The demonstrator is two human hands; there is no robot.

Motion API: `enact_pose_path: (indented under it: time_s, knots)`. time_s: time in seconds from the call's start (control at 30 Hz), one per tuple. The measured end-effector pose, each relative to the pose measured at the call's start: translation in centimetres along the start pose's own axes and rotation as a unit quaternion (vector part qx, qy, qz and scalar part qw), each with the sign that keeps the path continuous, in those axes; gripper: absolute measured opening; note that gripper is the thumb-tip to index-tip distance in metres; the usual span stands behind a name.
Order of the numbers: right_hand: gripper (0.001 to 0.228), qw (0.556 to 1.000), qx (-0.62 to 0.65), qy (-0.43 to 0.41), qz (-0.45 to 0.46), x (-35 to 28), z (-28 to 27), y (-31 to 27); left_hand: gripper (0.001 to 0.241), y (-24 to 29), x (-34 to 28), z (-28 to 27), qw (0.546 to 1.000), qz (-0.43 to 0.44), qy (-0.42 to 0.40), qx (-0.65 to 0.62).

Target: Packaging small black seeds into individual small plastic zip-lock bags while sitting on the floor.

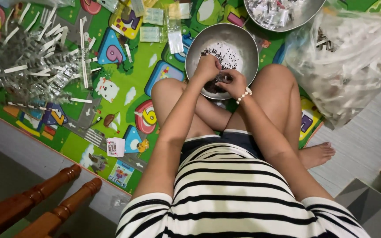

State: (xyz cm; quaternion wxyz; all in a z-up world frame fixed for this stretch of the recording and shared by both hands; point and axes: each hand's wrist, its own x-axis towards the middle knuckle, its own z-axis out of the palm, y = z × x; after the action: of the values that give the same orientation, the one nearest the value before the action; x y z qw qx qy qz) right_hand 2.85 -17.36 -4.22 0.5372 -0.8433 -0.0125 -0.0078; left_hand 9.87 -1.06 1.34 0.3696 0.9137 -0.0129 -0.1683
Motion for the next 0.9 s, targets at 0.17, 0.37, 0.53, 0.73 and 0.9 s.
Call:
enact_pose_path:
  time_s: [0.17, 0.37, 0.53, 0.73, 0.9]
  knots:
    - [0.058, 1.000, -0.006, 0.000, -0.008, 0.0, 0.4, 0.7, 0.011, 0.1, 0.2, 0.3, 1.000, 0.010, -0.002, 0.020]
    - [0.057, 1.000, 0.016, -0.001, -0.004, -0.1, 0.0, -0.2, 0.007, 1.5, -0.5, -0.7, 0.999, 0.025, -0.014, 0.035]
    - [0.058, 1.000, 0.000, -0.004, -0.017, -0.2, -0.1, -0.6, 0.013, 4.0, -3.0, -2.5, 0.999, 0.037, -0.025, 0.027]
    - [0.054, 1.000, 0.006, 0.003, -0.002, -0.2, -0.4, -1.2, 0.018, 4.0, -2.9, -3.2, 0.998, 0.061, 0.014, 0.018]
    - [0.051, 0.998, 0.008, 0.034, 0.048, 0.4, -1.0, 0.1, 0.022, -0.6, -2.5, -0.3, 0.997, -0.068, 0.041, 0.007]
